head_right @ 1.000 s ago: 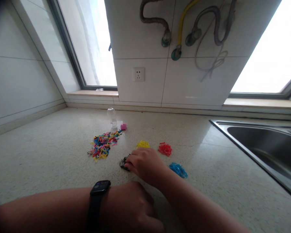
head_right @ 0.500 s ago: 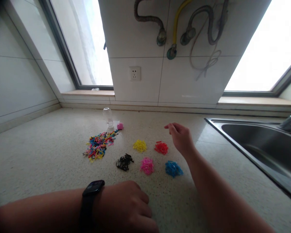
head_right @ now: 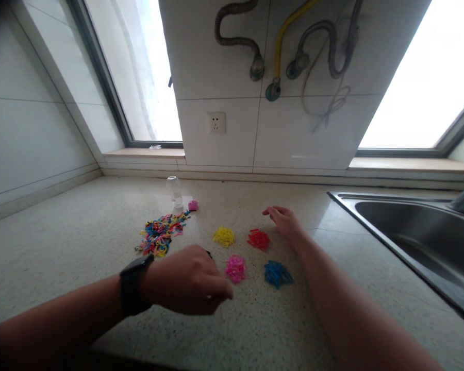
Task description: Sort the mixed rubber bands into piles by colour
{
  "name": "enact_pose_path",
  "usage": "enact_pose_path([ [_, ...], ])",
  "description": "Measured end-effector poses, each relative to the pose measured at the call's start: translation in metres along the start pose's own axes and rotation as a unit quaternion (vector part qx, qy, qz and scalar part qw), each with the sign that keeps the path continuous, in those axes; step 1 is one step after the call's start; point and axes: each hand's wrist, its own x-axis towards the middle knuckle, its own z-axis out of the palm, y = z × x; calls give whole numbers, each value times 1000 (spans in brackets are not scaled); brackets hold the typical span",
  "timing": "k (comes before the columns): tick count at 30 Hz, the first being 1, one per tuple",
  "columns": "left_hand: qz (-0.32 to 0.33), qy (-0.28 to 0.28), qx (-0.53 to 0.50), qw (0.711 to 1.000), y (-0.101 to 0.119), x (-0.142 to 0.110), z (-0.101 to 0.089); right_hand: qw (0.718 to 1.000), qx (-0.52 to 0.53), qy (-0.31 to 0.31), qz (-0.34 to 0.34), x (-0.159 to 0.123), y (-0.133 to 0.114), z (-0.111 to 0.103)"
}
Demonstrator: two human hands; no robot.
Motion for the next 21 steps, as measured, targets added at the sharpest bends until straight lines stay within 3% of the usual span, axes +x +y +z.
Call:
enact_pose_path([
  [3, -101, -51, 27, 993, -30, -8, -28, 1000, -13, -8, 7, 0, -1, 0],
  [5, -158, -55, 45, 985, -54, -19, -40, 1000, -11, -16, 10, -1, -1, 0],
  [10, -269, -75, 86, 956, -102, -55, -54, 1000, 17, -11, 6, 2, 2, -1],
  [14, -325, -97, 96, 936, -117, -73, -57, 1000, 22, -3, 4, 4, 4, -1],
  [21, -388, -136, 117, 904, -128, -80, -51, 1000, 2, -11, -3, 7, 8, -1],
])
